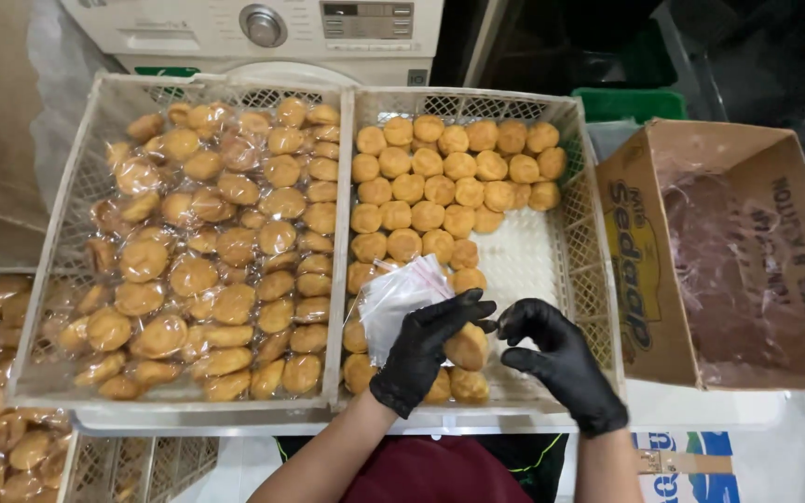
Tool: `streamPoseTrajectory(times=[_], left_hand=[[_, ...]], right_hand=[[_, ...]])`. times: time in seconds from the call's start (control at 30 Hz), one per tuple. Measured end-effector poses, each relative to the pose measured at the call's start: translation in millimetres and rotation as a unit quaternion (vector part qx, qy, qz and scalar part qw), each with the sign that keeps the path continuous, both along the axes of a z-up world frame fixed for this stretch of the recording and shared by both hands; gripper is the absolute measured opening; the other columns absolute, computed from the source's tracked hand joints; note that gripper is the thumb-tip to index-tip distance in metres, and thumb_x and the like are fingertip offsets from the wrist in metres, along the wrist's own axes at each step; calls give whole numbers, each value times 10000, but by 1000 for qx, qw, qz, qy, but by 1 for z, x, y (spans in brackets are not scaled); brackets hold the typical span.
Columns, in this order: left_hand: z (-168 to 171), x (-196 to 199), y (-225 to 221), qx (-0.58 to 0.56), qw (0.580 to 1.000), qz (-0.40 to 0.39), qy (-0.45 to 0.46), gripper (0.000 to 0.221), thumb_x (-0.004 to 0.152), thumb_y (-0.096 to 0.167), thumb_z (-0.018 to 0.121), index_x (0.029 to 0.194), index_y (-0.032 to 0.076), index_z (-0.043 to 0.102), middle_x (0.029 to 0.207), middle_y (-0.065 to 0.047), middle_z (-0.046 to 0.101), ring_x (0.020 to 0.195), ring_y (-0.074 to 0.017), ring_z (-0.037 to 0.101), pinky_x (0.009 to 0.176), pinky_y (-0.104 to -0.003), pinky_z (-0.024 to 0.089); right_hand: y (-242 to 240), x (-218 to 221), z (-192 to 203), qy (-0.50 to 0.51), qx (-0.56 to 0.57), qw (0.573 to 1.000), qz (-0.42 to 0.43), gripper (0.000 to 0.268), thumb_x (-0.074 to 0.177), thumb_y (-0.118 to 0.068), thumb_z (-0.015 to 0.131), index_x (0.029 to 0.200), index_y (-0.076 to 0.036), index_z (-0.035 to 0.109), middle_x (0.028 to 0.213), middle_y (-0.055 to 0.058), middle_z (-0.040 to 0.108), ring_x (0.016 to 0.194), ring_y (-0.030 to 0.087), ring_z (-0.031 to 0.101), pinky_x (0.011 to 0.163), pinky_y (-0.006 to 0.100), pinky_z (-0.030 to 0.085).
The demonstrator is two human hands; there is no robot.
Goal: Bagging small bread rolls into individual plastic bags
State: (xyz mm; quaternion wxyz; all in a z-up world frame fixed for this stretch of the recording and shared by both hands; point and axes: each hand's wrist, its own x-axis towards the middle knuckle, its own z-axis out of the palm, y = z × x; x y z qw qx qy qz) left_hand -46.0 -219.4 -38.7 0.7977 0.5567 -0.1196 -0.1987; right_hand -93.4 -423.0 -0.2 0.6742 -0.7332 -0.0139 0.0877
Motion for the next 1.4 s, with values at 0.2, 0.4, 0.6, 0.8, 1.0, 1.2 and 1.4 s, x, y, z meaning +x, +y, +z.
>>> streamPoseTrajectory(times=[0.2, 0.4, 0.6, 0.8, 1.0, 1.2, 1.4], left_hand=[[2, -2, 2, -154, 963, 73, 208, 305, 939, 118, 699, 1220, 11, 755, 1133, -185, 780, 1054, -270, 750, 907, -346, 613], [-5, 7, 8, -240, 937, -6, 254, 437, 1007, 184, 581, 1366, -57, 643, 1199, -257, 727, 1058, -333, 732, 910, -453, 614], [-35, 14, 8, -225, 962, 52, 145, 376, 989, 149, 636, 1281, -86, 665, 1232, -279, 702, 1097, -363, 716, 936, -469, 599], [-42, 18, 9, -205, 967, 81, 128, 304, 1015, 154, 607, 1219, -55, 689, 1228, -205, 703, 1121, -277, 691, 987, -390, 568], [-56, 19, 20, -229, 943, 66, 232, 272, 1010, 30, 566, 1228, -80, 685, 1208, -267, 714, 1109, -337, 700, 990, -440, 573], [-43, 15, 28, -213, 956, 25, 200, 183, 779, -104, 726, 933, -59, 639, 1095, -274, 715, 1030, -332, 709, 826, -360, 577], [-10, 28, 41, -126, 984, -1, 125, 679, 586, -110, 927, 1198, -36, 643, 1151, -207, 708, 1081, -308, 715, 883, -393, 616]], right_hand=[[4, 9, -46, 12, 128, 979, -160, 455, 659, 207, 821, 1047, 29, 664, 836, 149, 724, 768, 231, 733, 730, 395, 631], [15, 22, -8, -58, 72, 989, -113, 230, 903, 107, 638, 1111, 86, 734, 803, 245, 683, 627, 304, 707, 665, 385, 594], [19, 25, -25, -43, 205, 976, -65, 768, 662, 226, 796, 1386, 56, 603, 975, 216, 696, 842, 283, 711, 780, 393, 580], [28, 33, -35, -22, 161, 982, -101, 646, 713, 201, 788, 1328, 73, 639, 897, 180, 731, 747, 202, 704, 713, 346, 605], [23, 37, -49, -47, 196, 979, -20, 243, 912, 40, 668, 1137, 60, 759, 978, 220, 697, 673, 228, 645, 613, 381, 605], [24, 40, -27, -34, 273, 959, 74, 265, 849, -134, 724, 768, 113, 773, 993, 287, 677, 716, 285, 682, 533, 382, 602], [23, 41, -22, -41, 313, 947, 56, 392, 862, -261, 761, 820, 126, 717, 991, 301, 648, 774, 328, 696, 592, 394, 605]])
